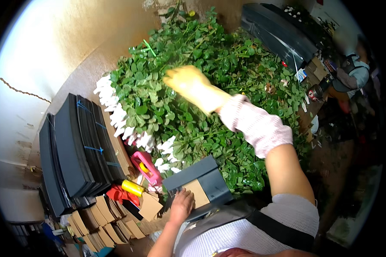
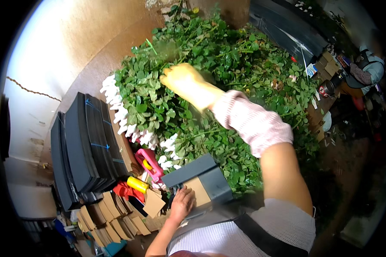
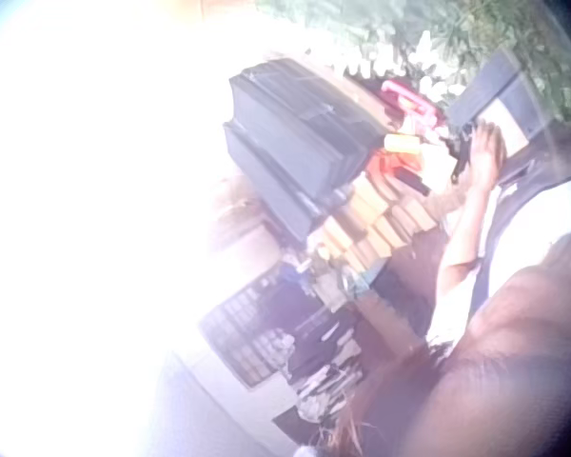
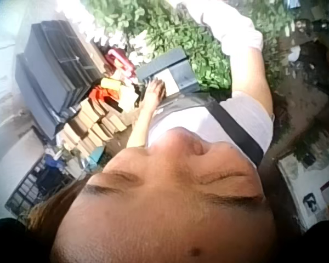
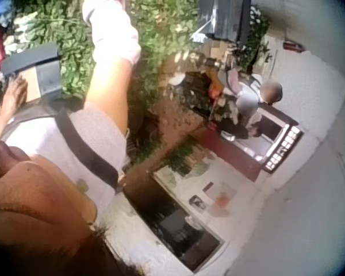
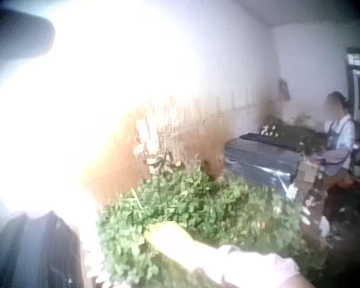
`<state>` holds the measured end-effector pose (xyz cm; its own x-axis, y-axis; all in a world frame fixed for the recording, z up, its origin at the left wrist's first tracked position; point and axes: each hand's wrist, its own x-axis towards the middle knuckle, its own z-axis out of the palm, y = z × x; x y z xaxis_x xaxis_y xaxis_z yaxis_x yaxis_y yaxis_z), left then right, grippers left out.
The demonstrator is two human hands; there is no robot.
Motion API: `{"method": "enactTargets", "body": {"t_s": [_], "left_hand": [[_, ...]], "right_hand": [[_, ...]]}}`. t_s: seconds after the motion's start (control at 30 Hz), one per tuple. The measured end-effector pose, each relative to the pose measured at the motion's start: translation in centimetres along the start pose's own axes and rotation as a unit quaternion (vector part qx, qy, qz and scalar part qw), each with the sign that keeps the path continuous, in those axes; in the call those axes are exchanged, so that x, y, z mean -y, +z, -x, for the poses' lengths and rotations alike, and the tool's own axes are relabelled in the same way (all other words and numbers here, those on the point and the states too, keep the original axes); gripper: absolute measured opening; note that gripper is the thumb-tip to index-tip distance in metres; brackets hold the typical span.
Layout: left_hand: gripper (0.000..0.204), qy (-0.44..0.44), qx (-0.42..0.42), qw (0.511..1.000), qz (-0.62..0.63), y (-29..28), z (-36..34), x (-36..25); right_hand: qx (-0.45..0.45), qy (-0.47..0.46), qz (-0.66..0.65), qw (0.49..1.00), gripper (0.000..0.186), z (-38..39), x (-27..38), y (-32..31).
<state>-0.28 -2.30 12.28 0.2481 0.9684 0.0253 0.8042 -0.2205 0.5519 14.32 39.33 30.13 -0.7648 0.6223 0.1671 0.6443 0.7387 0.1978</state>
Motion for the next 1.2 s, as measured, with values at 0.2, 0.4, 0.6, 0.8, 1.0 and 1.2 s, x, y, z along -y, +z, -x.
{"method": "enactTargets", "body": {"t_s": [0.2, 0.4, 0.6, 0.8, 1.0, 1.2], "left_hand": [[0.034, 0.020, -0.005, 1.000, -0.012, 0.4, -0.6, 0.7], [0.033, 0.026, -0.029, 0.999, -0.002, 0.9, -0.8, 0.5], [0.033, 0.035, -0.031, 0.999, -0.011, 0.6, -0.5, 0.4], [0.037, 0.058, -0.013, 0.998, -0.016, 0.9, -0.7, 1.3], [0.056, 0.041, -0.016, 0.999, -0.014, 0.6, 0.1, 1.4], [0.124, -0.066, -0.011, 0.975, 0.213, 0.3, 0.0, 1.0]], "right_hand": [[0.058, 0.029, -0.044, 0.997, 0.035, -6.6, -3.3, 7.7], [0.028, 0.022, 0.041, 0.999, 0.019, -2.9, 0.3, -5.8], [-0.021, -0.021, -0.010, 1.000, 0.010, 8.8, 4.1, -4.9], [0.153, 0.139, 0.130, 0.970, 0.041, 16.2, -0.4, -2.0], [-0.020, 0.044, 0.071, 0.996, 0.056, 24.8, 2.2, -6.7], [0.250, 0.030, -0.155, 0.955, 0.059, 35.9, 6.3, -2.0]]}}
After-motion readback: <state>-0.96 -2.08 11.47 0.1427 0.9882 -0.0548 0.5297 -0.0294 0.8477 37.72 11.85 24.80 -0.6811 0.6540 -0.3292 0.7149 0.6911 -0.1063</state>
